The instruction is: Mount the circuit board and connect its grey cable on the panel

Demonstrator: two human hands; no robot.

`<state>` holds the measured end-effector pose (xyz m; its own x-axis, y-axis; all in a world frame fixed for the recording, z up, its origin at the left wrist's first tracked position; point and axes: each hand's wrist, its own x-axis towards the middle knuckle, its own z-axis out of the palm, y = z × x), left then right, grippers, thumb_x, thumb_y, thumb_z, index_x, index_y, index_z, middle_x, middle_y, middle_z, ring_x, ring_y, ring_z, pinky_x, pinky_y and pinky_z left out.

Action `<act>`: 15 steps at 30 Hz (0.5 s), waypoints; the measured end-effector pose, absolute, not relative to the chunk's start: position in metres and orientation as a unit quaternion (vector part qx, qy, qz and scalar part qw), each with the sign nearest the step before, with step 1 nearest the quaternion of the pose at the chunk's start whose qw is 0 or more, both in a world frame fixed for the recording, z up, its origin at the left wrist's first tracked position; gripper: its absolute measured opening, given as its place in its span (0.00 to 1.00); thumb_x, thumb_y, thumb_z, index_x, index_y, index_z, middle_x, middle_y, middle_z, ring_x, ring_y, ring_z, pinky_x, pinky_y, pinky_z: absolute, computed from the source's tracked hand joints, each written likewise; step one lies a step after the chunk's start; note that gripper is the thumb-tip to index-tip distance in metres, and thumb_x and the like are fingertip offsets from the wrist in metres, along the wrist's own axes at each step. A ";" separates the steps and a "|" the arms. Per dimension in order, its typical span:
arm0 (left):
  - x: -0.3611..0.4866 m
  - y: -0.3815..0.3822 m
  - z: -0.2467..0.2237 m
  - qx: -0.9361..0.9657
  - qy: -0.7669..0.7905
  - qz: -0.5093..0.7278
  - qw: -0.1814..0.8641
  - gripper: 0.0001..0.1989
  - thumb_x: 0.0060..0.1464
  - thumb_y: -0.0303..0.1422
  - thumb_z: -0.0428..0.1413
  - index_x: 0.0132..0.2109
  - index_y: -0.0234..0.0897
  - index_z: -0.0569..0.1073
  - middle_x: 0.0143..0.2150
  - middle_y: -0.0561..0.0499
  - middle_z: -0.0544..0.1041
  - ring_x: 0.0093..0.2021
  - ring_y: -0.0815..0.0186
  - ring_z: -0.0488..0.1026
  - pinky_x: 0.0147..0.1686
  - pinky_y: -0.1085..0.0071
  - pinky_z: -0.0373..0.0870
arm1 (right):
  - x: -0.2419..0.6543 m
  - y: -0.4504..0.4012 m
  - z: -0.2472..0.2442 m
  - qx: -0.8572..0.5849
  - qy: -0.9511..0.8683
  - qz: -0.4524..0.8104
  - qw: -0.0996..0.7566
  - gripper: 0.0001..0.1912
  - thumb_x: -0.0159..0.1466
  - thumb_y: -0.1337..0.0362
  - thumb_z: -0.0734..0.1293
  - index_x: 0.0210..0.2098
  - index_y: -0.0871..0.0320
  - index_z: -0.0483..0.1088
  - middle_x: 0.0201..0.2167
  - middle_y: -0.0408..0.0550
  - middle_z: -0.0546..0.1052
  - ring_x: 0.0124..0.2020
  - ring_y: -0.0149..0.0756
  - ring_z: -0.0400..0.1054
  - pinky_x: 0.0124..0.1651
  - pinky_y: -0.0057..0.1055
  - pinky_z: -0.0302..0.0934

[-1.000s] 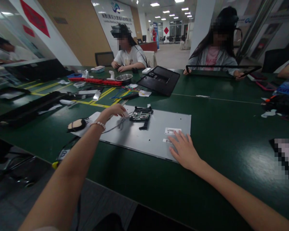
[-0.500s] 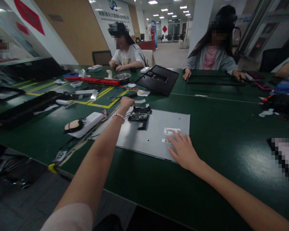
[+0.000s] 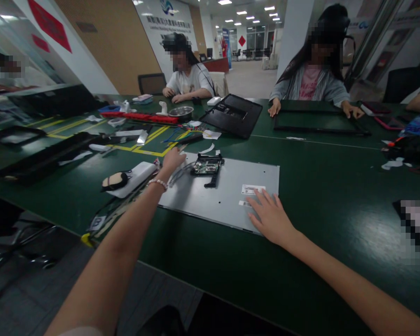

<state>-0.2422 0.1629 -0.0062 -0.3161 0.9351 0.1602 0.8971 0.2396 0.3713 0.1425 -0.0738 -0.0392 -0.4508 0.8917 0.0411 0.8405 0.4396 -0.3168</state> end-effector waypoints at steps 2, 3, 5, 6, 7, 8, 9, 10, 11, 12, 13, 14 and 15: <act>-0.257 0.151 -0.010 0.591 0.786 0.180 0.040 0.21 0.48 0.33 0.56 0.49 0.28 0.72 0.48 0.35 0.77 0.51 0.50 0.72 0.51 0.64 0.66 | 0.144 -0.076 -0.038 -0.511 -0.844 0.132 0.096 0.29 0.71 0.52 0.52 0.68 0.55 0.57 0.71 0.55 0.52 0.71 0.53 0.40 0.68 0.58 0.38; -0.263 0.145 -0.012 0.592 0.783 0.185 0.054 0.21 0.48 0.33 0.56 0.50 0.29 0.72 0.48 0.35 0.76 0.51 0.50 0.72 0.51 0.63 0.66 | 0.145 -0.077 -0.037 -0.511 -0.844 0.135 0.094 0.29 0.71 0.52 0.52 0.68 0.55 0.57 0.71 0.55 0.52 0.71 0.53 0.41 0.68 0.58 0.38; -0.271 0.134 -0.016 0.586 0.776 0.213 0.094 0.21 0.48 0.35 0.56 0.49 0.30 0.72 0.47 0.37 0.77 0.50 0.52 0.73 0.51 0.63 0.67 | 0.148 -0.082 -0.038 -0.510 -0.843 0.143 0.095 0.29 0.71 0.52 0.52 0.68 0.55 0.57 0.71 0.55 0.52 0.71 0.53 0.40 0.68 0.58 0.38; -0.273 0.128 -0.017 0.582 0.773 0.227 0.113 0.20 0.48 0.35 0.55 0.48 0.31 0.72 0.47 0.39 0.77 0.49 0.53 0.73 0.51 0.64 0.67 | 0.151 -0.083 -0.038 -0.508 -0.843 0.150 0.097 0.29 0.71 0.52 0.52 0.67 0.54 0.57 0.71 0.54 0.52 0.72 0.53 0.40 0.68 0.58 0.37; -0.274 0.123 -0.017 0.577 0.769 0.242 0.131 0.18 0.48 0.35 0.55 0.46 0.32 0.72 0.46 0.41 0.77 0.49 0.55 0.73 0.51 0.64 0.67 | 0.154 -0.085 -0.039 -0.506 -0.841 0.160 0.104 0.28 0.71 0.52 0.53 0.67 0.54 0.57 0.72 0.54 0.51 0.72 0.53 0.38 0.68 0.58 0.37; -0.274 0.118 -0.017 0.575 0.764 0.254 0.148 0.17 0.47 0.36 0.55 0.45 0.33 0.73 0.45 0.42 0.77 0.48 0.56 0.73 0.51 0.65 0.67 | 0.159 -0.086 -0.040 -0.506 -0.836 0.174 0.116 0.28 0.70 0.52 0.54 0.67 0.53 0.57 0.72 0.53 0.49 0.72 0.53 0.36 0.69 0.58 0.36; -0.272 0.114 -0.017 0.573 0.759 0.264 0.164 0.16 0.47 0.36 0.55 0.44 0.34 0.73 0.45 0.44 0.77 0.48 0.56 0.73 0.51 0.65 0.67 | 0.164 -0.085 -0.041 -0.512 -0.825 0.195 0.137 0.29 0.70 0.52 0.56 0.67 0.53 0.56 0.73 0.52 0.46 0.72 0.53 0.34 0.69 0.58 0.37; -0.271 0.110 -0.016 0.569 0.754 0.273 0.180 0.15 0.47 0.35 0.55 0.43 0.35 0.73 0.44 0.45 0.77 0.48 0.57 0.73 0.51 0.65 0.67 | 0.170 -0.084 -0.042 -0.525 -0.804 0.222 0.168 0.30 0.69 0.52 0.57 0.68 0.52 0.55 0.73 0.52 0.42 0.73 0.53 0.31 0.68 0.58 0.38; -0.269 0.108 -0.014 0.563 0.750 0.285 0.198 0.14 0.47 0.35 0.56 0.42 0.35 0.73 0.44 0.45 0.77 0.48 0.57 0.72 0.51 0.65 0.67 | 0.176 -0.082 -0.044 -0.546 -0.770 0.257 0.209 0.31 0.68 0.52 0.58 0.68 0.52 0.54 0.74 0.52 0.39 0.73 0.54 0.30 0.68 0.58 0.40; -0.267 0.106 -0.013 0.554 0.748 0.297 0.214 0.13 0.46 0.34 0.56 0.41 0.36 0.73 0.43 0.46 0.77 0.48 0.57 0.72 0.51 0.64 0.67 | 0.183 -0.079 -0.045 -0.572 -0.721 0.297 0.255 0.32 0.67 0.51 0.58 0.69 0.52 0.52 0.74 0.52 0.36 0.72 0.55 0.31 0.67 0.58 0.42; -0.265 0.105 -0.011 0.543 0.747 0.309 0.227 0.12 0.46 0.34 0.56 0.40 0.36 0.73 0.43 0.46 0.77 0.47 0.56 0.72 0.52 0.64 0.68 | 0.189 -0.077 -0.046 -0.594 -0.662 0.342 0.303 0.33 0.67 0.51 0.58 0.69 0.51 0.51 0.74 0.52 0.36 0.72 0.55 0.33 0.67 0.58 0.44; -0.263 0.104 -0.009 0.530 0.748 0.322 0.237 0.11 0.46 0.33 0.56 0.39 0.36 0.73 0.42 0.45 0.77 0.48 0.56 0.72 0.52 0.63 0.68 | 0.194 -0.074 -0.047 -0.606 -0.603 0.388 0.344 0.34 0.67 0.49 0.58 0.69 0.49 0.50 0.74 0.52 0.38 0.72 0.55 0.35 0.66 0.59 0.45; -0.261 0.104 -0.007 0.519 0.748 0.334 0.245 0.09 0.47 0.33 0.56 0.38 0.36 0.73 0.41 0.45 0.77 0.48 0.56 0.72 0.52 0.62 0.68 | 0.198 -0.073 -0.048 -0.601 -0.557 0.432 0.377 0.34 0.66 0.48 0.58 0.69 0.48 0.49 0.73 0.52 0.41 0.72 0.53 0.37 0.66 0.58 0.46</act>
